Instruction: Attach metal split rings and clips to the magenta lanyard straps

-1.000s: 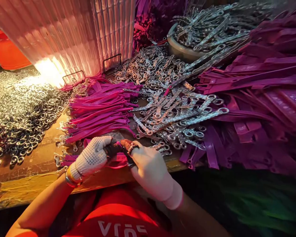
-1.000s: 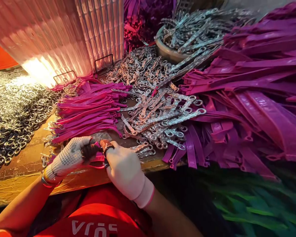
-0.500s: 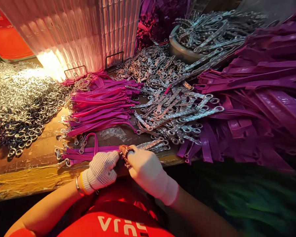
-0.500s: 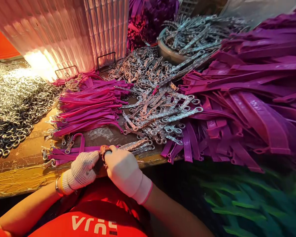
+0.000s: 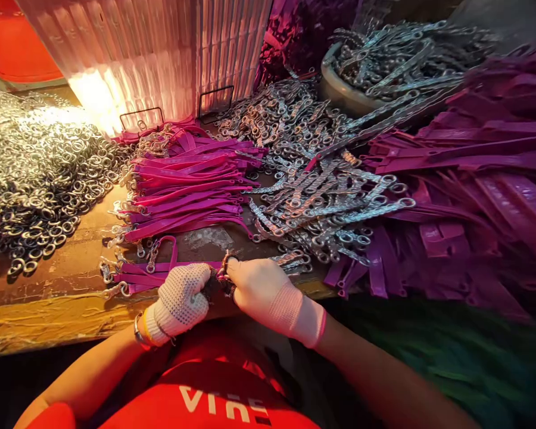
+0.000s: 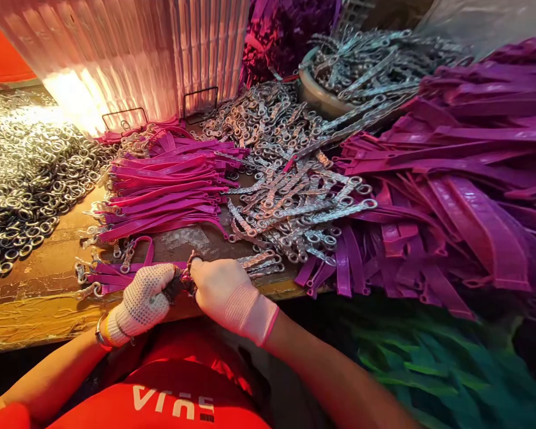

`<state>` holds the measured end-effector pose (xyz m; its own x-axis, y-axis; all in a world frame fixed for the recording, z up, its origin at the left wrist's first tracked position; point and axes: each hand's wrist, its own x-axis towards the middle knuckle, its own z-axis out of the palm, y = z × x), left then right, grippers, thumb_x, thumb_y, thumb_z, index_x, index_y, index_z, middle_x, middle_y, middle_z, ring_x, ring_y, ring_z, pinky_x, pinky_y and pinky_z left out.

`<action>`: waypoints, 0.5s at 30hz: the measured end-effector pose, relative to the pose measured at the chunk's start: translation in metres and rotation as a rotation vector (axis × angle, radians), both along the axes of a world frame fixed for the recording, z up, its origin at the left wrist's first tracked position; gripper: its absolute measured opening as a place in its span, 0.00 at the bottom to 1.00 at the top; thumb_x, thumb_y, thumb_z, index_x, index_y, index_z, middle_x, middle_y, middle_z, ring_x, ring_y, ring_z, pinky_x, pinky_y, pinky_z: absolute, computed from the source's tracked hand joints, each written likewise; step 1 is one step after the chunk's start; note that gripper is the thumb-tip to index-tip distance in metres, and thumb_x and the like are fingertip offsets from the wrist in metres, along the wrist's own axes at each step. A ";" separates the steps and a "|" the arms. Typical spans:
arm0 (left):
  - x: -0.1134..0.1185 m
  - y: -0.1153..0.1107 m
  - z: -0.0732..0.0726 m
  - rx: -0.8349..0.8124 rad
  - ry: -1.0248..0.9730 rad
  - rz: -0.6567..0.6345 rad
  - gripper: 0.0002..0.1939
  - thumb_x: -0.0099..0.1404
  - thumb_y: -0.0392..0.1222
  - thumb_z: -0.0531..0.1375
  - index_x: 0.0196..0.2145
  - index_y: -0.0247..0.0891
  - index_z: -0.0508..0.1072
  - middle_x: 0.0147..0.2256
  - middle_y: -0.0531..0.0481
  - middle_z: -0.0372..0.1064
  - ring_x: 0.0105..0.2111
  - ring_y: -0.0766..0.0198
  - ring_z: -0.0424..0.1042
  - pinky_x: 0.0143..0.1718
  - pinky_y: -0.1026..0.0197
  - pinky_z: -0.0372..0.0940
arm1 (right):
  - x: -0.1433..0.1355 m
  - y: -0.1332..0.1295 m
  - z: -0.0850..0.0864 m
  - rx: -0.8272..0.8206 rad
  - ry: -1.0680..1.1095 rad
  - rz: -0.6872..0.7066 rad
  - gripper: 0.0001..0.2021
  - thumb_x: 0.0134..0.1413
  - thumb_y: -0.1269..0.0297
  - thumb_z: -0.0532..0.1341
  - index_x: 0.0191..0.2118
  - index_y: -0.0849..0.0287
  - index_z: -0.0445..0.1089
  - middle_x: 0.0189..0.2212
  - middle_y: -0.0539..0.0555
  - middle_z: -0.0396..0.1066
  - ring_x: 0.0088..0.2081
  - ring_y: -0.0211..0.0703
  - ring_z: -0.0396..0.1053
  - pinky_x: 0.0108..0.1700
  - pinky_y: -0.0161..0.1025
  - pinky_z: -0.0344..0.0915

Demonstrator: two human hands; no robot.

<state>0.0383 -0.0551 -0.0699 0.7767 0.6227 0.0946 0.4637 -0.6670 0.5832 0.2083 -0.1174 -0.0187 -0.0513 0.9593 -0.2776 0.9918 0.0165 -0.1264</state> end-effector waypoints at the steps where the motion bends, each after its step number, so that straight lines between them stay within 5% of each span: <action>1: -0.001 0.000 -0.001 0.017 -0.010 0.006 0.07 0.60 0.34 0.53 0.25 0.38 0.66 0.24 0.49 0.66 0.24 0.64 0.62 0.27 0.62 0.51 | -0.001 -0.002 -0.002 0.027 -0.005 0.042 0.10 0.53 0.75 0.55 0.39 0.62 0.71 0.29 0.60 0.77 0.32 0.49 0.76 0.28 0.39 0.55; 9: 0.007 0.002 0.014 -0.039 0.054 -0.112 0.05 0.57 0.37 0.58 0.24 0.38 0.65 0.23 0.49 0.67 0.23 0.65 0.60 0.25 0.63 0.46 | 0.006 -0.014 -0.005 0.139 -0.019 0.154 0.06 0.49 0.71 0.57 0.33 0.61 0.70 0.24 0.58 0.74 0.25 0.47 0.71 0.27 0.42 0.44; 13: -0.003 0.020 0.042 0.000 0.117 -0.205 0.04 0.56 0.33 0.56 0.24 0.38 0.66 0.20 0.52 0.65 0.19 0.67 0.56 0.23 0.62 0.42 | 0.018 -0.018 -0.009 0.198 0.011 0.206 0.04 0.52 0.70 0.57 0.32 0.60 0.70 0.23 0.56 0.74 0.24 0.45 0.69 0.27 0.43 0.44; 15: -0.021 0.036 0.062 0.060 0.112 -0.153 0.05 0.57 0.37 0.57 0.24 0.39 0.69 0.19 0.52 0.64 0.19 0.66 0.57 0.24 0.62 0.42 | 0.029 -0.022 -0.016 0.250 0.043 0.184 0.06 0.57 0.69 0.57 0.33 0.61 0.71 0.24 0.55 0.74 0.24 0.43 0.69 0.28 0.42 0.47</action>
